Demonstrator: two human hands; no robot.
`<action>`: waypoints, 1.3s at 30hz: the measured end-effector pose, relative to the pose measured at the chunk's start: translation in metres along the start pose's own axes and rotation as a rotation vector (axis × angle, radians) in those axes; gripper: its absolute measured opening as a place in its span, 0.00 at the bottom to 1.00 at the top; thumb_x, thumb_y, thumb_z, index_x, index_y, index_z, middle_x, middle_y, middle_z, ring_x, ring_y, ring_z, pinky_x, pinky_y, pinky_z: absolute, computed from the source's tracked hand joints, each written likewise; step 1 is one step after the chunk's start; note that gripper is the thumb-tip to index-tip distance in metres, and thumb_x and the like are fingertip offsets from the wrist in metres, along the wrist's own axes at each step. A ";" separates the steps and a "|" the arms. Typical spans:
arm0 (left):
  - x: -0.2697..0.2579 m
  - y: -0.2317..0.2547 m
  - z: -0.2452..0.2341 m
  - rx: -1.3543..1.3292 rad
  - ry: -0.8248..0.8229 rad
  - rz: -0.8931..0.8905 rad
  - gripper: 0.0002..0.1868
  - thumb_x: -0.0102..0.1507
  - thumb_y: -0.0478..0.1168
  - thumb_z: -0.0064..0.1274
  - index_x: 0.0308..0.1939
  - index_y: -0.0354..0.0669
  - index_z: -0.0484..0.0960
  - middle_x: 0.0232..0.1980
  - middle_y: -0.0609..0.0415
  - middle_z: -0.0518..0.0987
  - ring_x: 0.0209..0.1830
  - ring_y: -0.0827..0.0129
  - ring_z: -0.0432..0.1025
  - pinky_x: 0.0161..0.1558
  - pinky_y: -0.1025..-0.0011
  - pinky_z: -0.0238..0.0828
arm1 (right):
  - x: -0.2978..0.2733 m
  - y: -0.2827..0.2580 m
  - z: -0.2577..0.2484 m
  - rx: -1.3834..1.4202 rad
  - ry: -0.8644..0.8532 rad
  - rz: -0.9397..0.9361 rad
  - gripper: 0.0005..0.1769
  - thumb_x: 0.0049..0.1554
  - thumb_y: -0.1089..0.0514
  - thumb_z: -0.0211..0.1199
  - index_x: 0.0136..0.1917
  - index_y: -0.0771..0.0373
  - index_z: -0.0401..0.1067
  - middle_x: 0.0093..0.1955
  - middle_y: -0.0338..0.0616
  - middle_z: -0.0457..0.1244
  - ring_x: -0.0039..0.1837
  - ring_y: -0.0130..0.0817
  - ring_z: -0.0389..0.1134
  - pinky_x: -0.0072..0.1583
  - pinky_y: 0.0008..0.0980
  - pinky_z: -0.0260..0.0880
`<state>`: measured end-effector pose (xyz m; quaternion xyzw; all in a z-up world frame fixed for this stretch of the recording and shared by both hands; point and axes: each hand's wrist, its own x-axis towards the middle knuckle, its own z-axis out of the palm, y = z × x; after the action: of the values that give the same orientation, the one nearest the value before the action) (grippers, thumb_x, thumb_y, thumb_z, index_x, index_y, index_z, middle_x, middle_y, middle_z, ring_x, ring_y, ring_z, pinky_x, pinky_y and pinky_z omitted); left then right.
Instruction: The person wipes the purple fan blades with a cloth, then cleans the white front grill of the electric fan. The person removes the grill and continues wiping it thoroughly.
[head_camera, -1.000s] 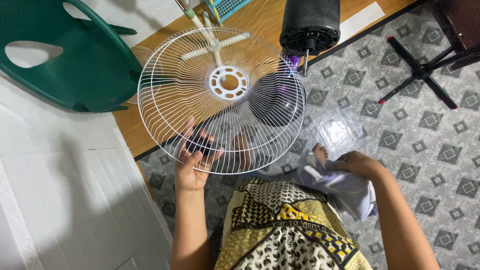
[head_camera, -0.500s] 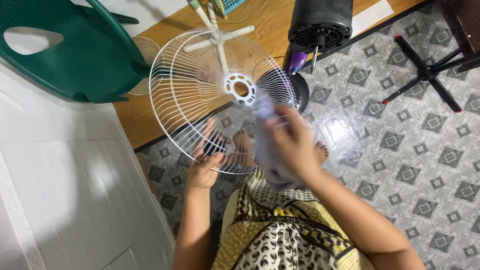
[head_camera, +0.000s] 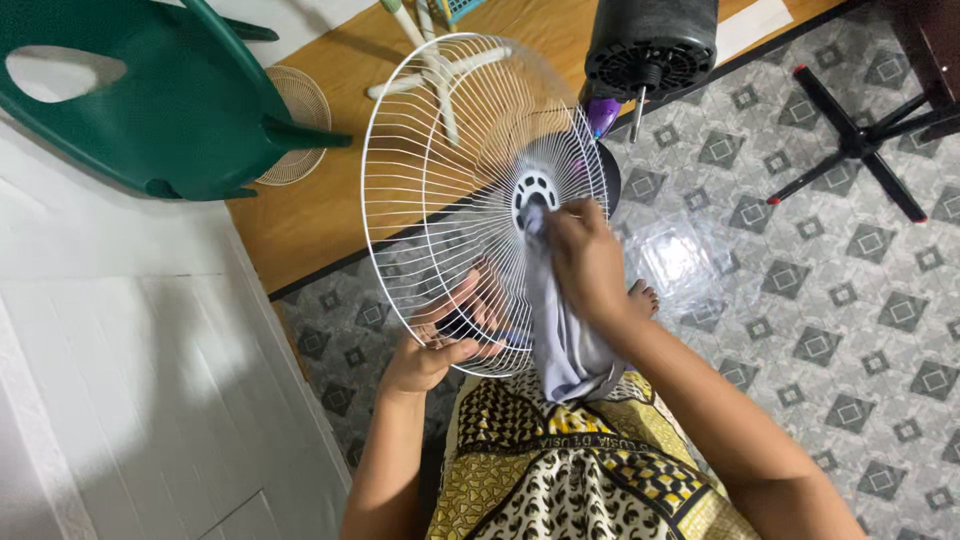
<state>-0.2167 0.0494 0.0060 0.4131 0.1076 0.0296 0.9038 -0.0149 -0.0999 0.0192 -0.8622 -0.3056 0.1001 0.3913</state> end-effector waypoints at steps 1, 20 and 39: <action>0.001 -0.001 0.001 -0.008 0.008 0.006 0.41 0.60 0.29 0.62 0.77 0.44 0.65 0.51 0.53 0.74 0.56 0.66 0.73 0.57 0.53 0.83 | -0.002 -0.003 0.001 0.100 -0.017 0.064 0.11 0.63 0.64 0.63 0.60 0.60 0.74 0.62 0.51 0.64 0.57 0.50 0.72 0.57 0.43 0.75; 0.007 -0.024 -0.020 0.048 0.167 -0.078 0.38 0.60 0.29 0.60 0.74 0.36 0.66 0.60 0.51 0.77 0.57 0.64 0.73 0.56 0.59 0.78 | -0.004 -0.031 0.043 0.119 0.060 -0.520 0.13 0.53 0.64 0.62 0.53 0.60 0.73 0.54 0.46 0.65 0.53 0.47 0.71 0.48 0.42 0.73; -0.004 -0.010 -0.041 -0.072 0.170 -0.035 0.45 0.59 0.34 0.65 0.79 0.41 0.62 0.49 0.50 0.76 0.51 0.63 0.76 0.51 0.54 0.83 | 0.044 0.065 0.063 -0.482 -0.230 -0.440 0.14 0.57 0.62 0.56 0.57 0.63 0.72 0.51 0.49 0.65 0.47 0.44 0.70 0.45 0.43 0.72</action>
<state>-0.2303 0.0723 -0.0268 0.3744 0.1899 0.0524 0.9061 0.0231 -0.0682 -0.0682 -0.8265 -0.5411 0.0349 0.1516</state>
